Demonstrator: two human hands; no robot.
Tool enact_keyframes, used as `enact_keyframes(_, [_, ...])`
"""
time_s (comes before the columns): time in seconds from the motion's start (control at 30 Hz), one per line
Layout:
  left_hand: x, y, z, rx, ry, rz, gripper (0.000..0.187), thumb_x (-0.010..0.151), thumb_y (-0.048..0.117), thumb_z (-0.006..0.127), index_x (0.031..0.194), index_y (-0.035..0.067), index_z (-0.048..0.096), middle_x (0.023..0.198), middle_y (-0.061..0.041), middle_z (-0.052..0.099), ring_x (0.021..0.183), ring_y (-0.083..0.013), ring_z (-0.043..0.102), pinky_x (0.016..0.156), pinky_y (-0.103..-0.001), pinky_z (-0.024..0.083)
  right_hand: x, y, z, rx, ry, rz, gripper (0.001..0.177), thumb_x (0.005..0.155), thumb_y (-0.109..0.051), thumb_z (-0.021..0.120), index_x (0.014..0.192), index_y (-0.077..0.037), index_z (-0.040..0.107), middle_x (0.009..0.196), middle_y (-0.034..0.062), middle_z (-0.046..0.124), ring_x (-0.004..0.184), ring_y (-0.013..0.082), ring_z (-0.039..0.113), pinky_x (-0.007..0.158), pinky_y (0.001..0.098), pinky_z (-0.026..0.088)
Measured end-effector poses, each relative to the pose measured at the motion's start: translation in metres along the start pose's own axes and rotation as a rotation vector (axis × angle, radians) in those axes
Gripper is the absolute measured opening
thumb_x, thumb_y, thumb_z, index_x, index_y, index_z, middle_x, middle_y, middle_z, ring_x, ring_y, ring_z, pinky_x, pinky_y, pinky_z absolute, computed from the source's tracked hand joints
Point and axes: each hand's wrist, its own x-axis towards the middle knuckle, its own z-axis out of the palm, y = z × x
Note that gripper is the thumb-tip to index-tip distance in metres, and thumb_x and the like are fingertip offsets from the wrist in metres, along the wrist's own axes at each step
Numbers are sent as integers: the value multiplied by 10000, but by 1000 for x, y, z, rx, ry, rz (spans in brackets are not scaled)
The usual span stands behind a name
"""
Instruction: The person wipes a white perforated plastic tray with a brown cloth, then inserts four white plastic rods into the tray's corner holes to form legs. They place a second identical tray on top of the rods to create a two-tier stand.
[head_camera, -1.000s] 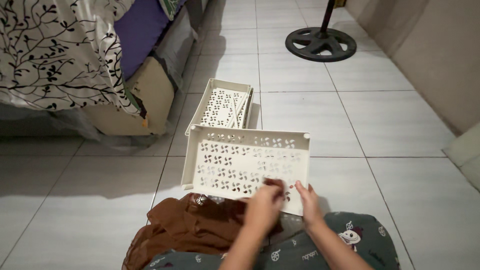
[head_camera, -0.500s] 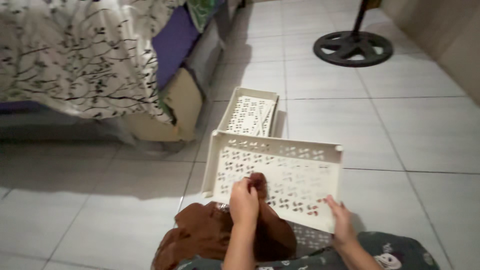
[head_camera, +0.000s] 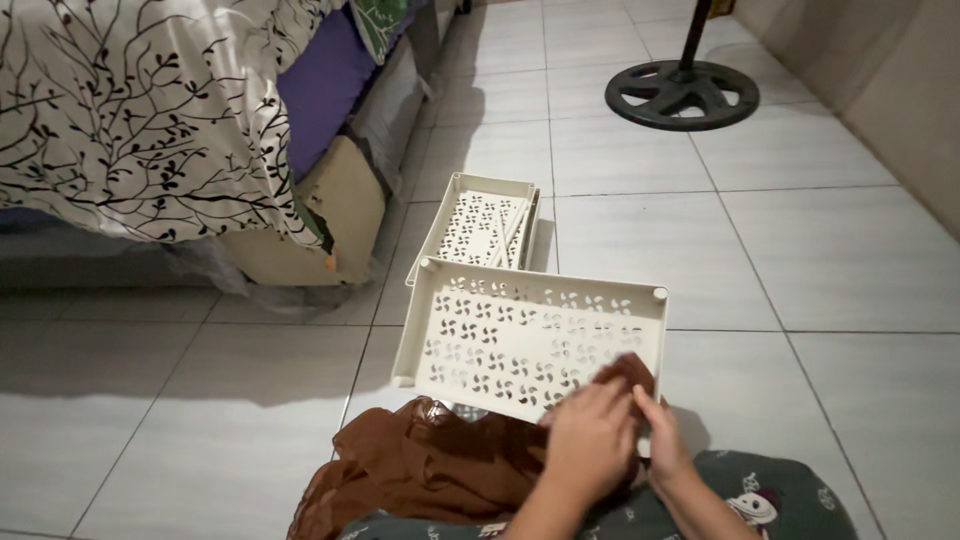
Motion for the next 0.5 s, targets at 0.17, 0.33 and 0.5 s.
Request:
enact_keyframes(0.17, [6, -68, -17, 427, 4, -278, 338, 910, 208, 549, 1162, 34, 693, 1204, -135, 669, 1114, -314, 604, 995, -481, 452, -5, -4, 7, 35, 154, 18, 510, 963, -344, 545, 1361, -24, 547, 1106, 136, 707, 886, 231, 702, 745, 401, 545])
enact_keyframes(0.33, [-9, -110, -48, 491, 57, -557, 342, 925, 296, 561, 1049, -4, 669, 1126, -172, 670, 1167, -333, 579, 1075, -539, 368, -10, -13, 10, -11, 182, -98, 540, 965, -327, 565, 1377, 20, 523, 1208, 137, 698, 1040, 207, 698, 906, 342, 541])
enact_keyframes(0.5, [-14, -49, -9, 462, -28, -309, 415, 889, 340, 629, 1016, -54, 658, 1013, -220, 649, 1049, -403, 590, 1113, -580, 373, -14, -18, 17, 6, 111, -83, 507, 964, -322, 558, 1337, 21, 554, 1175, 158, 707, 1020, 256, 689, 889, 381, 542])
